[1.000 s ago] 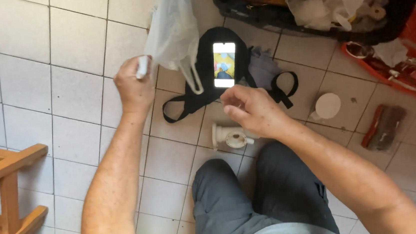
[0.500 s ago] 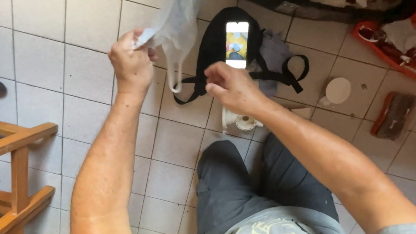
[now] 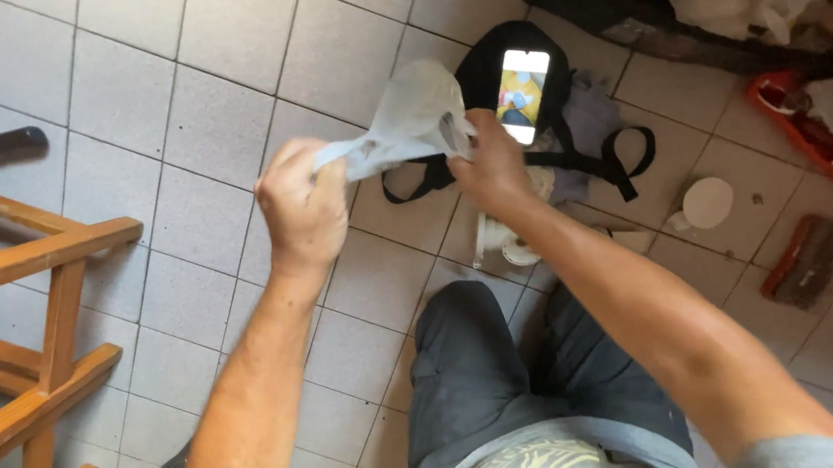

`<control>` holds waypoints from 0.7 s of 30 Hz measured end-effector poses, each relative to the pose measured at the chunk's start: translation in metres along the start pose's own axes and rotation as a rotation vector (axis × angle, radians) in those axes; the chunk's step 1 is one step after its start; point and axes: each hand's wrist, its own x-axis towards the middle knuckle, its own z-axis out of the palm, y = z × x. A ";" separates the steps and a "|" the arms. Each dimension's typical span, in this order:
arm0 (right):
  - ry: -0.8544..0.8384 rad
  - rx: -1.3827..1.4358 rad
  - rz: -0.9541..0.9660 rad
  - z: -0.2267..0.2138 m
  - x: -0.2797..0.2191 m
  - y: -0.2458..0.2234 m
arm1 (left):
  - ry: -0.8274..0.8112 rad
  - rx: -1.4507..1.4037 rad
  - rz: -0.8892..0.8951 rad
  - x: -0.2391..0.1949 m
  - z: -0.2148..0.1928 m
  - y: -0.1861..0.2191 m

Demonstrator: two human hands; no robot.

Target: Inspecting a white plastic pump component by comparing it to reference images on a smartphone.

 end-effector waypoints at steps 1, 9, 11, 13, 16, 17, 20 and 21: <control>-0.003 -0.001 -0.008 -0.012 -0.007 -0.003 | 0.008 0.002 0.000 -0.006 -0.005 -0.004; 0.073 -0.320 -0.409 -0.091 -0.079 -0.005 | 0.072 -0.871 -0.621 -0.068 0.000 -0.007; 0.080 -0.376 -0.455 -0.101 -0.082 -0.011 | -0.002 -0.870 -0.601 -0.079 0.006 0.001; 0.087 -0.431 -0.503 -0.113 -0.082 -0.023 | -0.072 -0.869 -0.580 -0.088 0.011 0.006; 0.270 -0.531 -0.759 -0.109 -0.080 -0.046 | -0.223 -0.787 -0.477 -0.102 0.017 0.000; 0.260 -0.404 -0.768 -0.098 -0.081 -0.050 | -0.224 -0.797 -0.470 -0.107 0.023 -0.004; -0.058 -0.158 -0.660 -0.031 -0.076 -0.052 | -0.236 -0.741 -0.500 -0.123 0.035 -0.015; -0.367 -0.003 -0.545 -0.006 -0.068 -0.050 | -0.219 -0.650 -0.536 -0.127 0.040 -0.017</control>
